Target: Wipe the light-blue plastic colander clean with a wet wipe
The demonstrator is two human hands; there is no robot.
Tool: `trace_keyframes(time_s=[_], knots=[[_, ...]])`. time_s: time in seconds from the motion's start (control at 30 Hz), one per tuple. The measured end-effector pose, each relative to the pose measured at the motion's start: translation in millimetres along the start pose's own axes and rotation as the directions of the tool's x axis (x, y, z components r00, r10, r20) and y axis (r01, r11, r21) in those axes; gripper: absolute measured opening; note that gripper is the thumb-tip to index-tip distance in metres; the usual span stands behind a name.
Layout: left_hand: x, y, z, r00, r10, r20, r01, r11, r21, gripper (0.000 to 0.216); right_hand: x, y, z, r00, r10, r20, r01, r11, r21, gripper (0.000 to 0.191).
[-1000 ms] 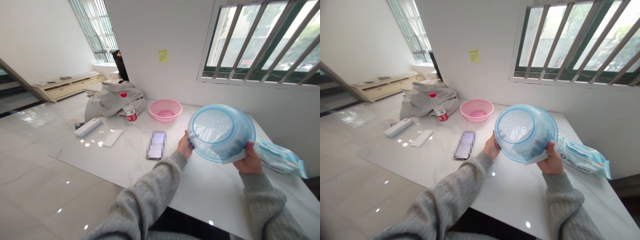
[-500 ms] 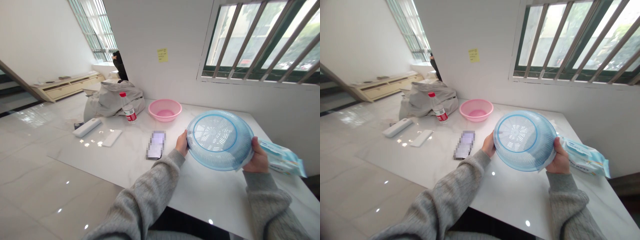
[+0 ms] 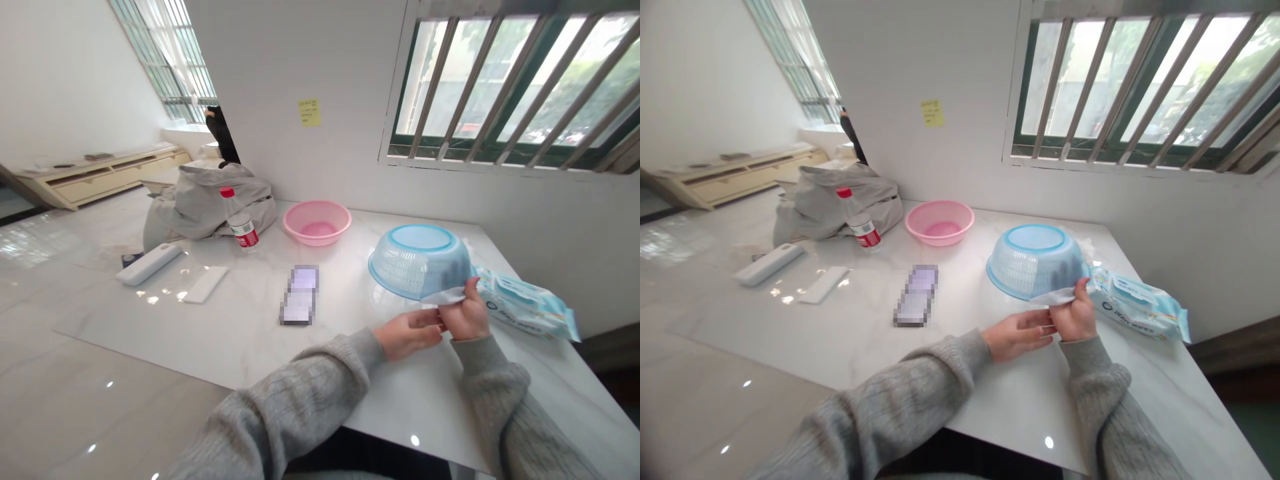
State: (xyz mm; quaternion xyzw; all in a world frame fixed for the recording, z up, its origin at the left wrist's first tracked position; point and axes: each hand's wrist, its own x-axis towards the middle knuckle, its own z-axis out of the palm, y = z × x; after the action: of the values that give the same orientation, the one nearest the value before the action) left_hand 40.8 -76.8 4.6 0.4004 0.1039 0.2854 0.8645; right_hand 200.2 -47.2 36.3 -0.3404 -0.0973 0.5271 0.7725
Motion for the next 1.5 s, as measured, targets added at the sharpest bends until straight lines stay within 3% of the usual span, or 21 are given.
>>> trace_keyframes(time_s=[0.07,0.13,0.27,0.4,0.57,0.63,0.73,0.87,0.97,1.13,1.4,1.5], knots=[[2,-4,7,0.998,0.057,0.013,-0.058,0.988,0.146,0.076,-4,3,0,0.999,0.025,0.022,-0.025,0.999,-0.025,0.046],[6,-6,13,0.978,0.201,-0.056,-0.187,0.963,0.193,0.072,-9,10,0,0.995,0.074,0.067,-0.069,0.996,-0.065,0.045],[15,-6,15,0.879,0.411,-0.242,-0.373,0.909,0.188,0.055,-26,29,4,0.970,0.140,0.197,-0.120,0.986,-0.112,0.041],[18,1,13,0.783,0.439,-0.442,-0.446,0.890,0.094,0.039,-37,40,8,0.944,0.163,0.286,-0.139,0.985,-0.101,0.030],[14,29,11,0.728,0.482,-0.488,-0.566,0.824,-0.029,0.028,-27,27,2,0.958,0.127,0.257,-0.106,0.990,-0.095,0.027],[11,39,8,0.744,0.447,-0.497,-0.558,0.824,-0.095,0.024,-18,20,-3,0.973,0.103,0.207,-0.085,0.992,-0.094,0.025],[8,48,2,0.807,0.320,-0.497,-0.481,0.844,-0.238,0.016,-9,16,-8,0.977,0.105,0.186,-0.088,0.991,-0.102,0.026],[4,56,-1,0.868,0.211,-0.450,-0.400,0.834,-0.381,0.027,-13,25,-5,0.970,0.132,0.205,-0.119,0.990,-0.072,0.030],[0,64,1,0.865,0.256,-0.431,-0.430,0.823,-0.373,0.035,-22,39,0,0.965,0.143,0.219,-0.136,0.990,-0.047,0.029],[-5,67,1,0.856,0.321,-0.404,-0.446,0.855,-0.265,0.027,-33,55,2,0.953,0.167,0.251,-0.160,0.986,-0.051,0.024],[-2,47,1,0.893,0.388,-0.229,-0.430,0.885,-0.179,0.033,-28,41,3,0.965,0.129,0.231,-0.125,0.992,-0.030,0.024],[3,43,3,0.887,0.381,-0.261,-0.434,0.881,-0.190,0.028,-28,41,4,0.966,0.139,0.219,-0.133,0.990,-0.040,0.027]])
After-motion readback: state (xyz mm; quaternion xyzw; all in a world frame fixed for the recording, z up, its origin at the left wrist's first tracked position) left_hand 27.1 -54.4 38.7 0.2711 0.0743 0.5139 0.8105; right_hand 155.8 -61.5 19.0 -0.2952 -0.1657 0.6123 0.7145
